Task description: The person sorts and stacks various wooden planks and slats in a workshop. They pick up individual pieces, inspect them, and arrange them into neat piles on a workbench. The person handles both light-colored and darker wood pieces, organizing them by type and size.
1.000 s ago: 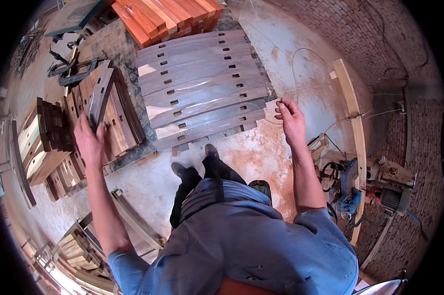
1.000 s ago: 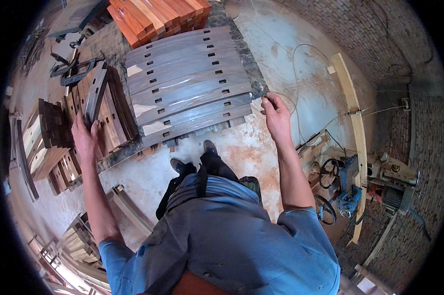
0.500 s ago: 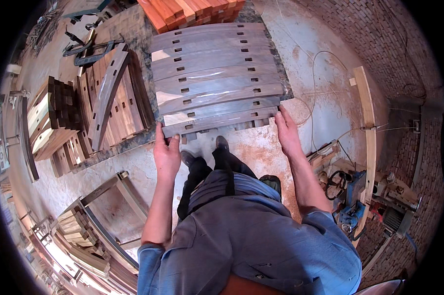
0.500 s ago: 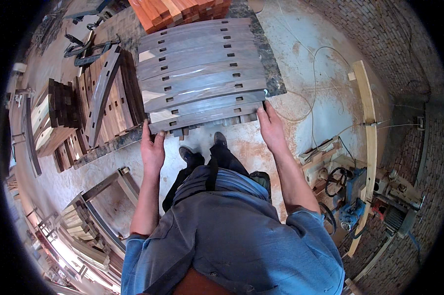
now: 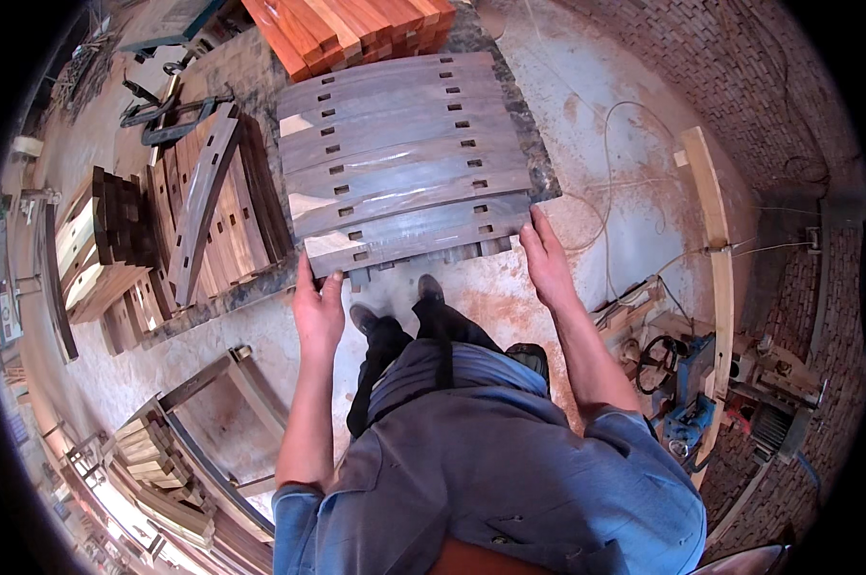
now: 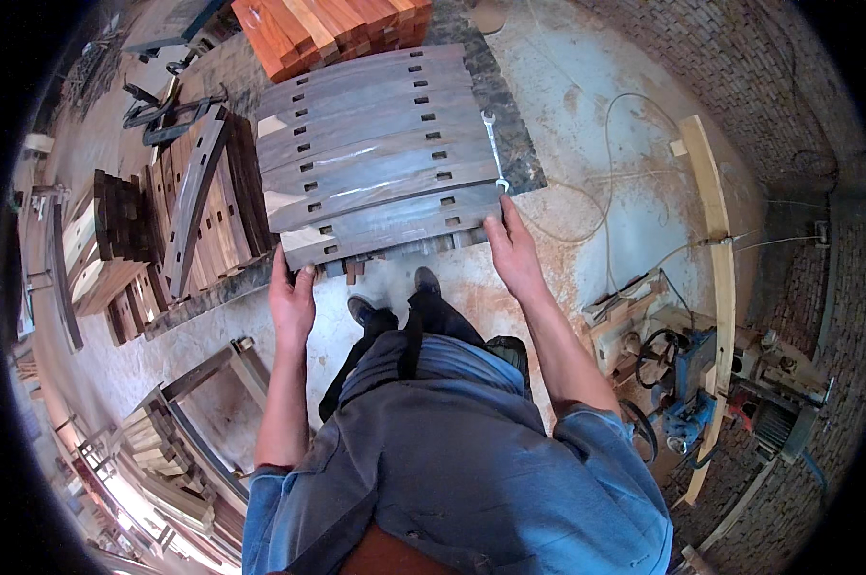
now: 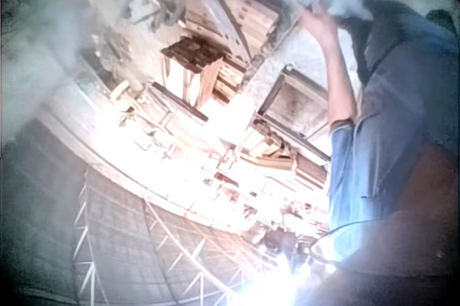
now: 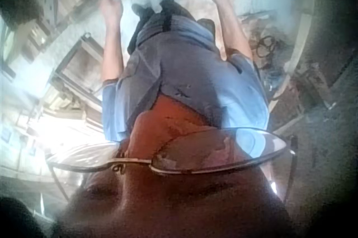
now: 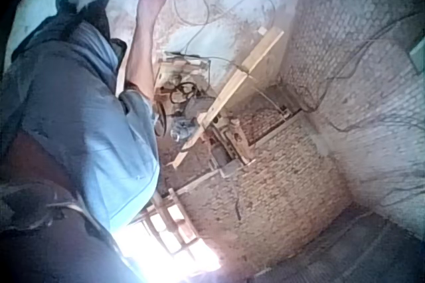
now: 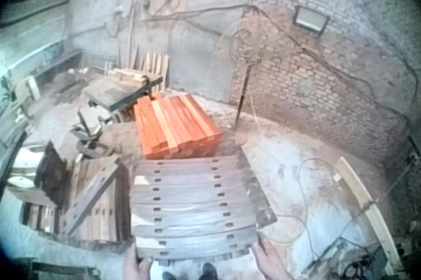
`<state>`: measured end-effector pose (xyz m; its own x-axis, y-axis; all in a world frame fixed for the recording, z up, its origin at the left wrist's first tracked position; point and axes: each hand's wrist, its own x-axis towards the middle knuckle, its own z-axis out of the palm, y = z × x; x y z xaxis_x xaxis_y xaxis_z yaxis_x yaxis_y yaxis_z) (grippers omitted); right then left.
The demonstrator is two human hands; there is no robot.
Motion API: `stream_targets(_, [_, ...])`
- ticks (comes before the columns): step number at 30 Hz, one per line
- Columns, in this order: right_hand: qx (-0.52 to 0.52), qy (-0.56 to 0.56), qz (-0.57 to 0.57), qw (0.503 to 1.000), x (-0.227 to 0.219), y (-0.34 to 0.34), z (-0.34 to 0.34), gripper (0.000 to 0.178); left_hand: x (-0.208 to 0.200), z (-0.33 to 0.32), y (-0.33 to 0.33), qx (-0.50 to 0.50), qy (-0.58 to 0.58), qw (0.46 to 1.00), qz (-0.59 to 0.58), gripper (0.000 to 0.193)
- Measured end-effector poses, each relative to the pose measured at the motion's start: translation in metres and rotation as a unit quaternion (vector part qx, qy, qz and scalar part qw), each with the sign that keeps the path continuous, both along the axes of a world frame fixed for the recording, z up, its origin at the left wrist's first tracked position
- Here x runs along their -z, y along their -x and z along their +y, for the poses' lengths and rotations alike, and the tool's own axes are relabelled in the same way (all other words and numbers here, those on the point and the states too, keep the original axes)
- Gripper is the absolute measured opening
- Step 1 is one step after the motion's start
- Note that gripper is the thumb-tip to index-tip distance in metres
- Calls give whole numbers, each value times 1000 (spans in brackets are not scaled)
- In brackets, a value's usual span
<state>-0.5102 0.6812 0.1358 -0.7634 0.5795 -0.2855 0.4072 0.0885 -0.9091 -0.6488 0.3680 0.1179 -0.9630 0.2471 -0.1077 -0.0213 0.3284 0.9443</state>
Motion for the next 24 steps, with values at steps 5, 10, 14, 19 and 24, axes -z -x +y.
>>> stream_targets(5, [-22,-4,-5,1000,2,-3,5,60,-1,0,-1,-2,5,1000,11,54])
stream_targets(10, [-23,-9,-17,1000,0,-3,5,60,-13,4,-1,2,-10,999,-53,56])
stream_targets(14, [-12,13,23,1000,2,-3,5,62,-6,0,-2,1,-39,998,-54,56])
stream_targets(19, [38,74,27,996,-1,-3,7,61,3,-5,-3,-7,-30,998,-53,53])
stream_targets(24, [10,87,-9,996,18,-11,17,54,26,-15,-1,-35,-77,985,-148,56])
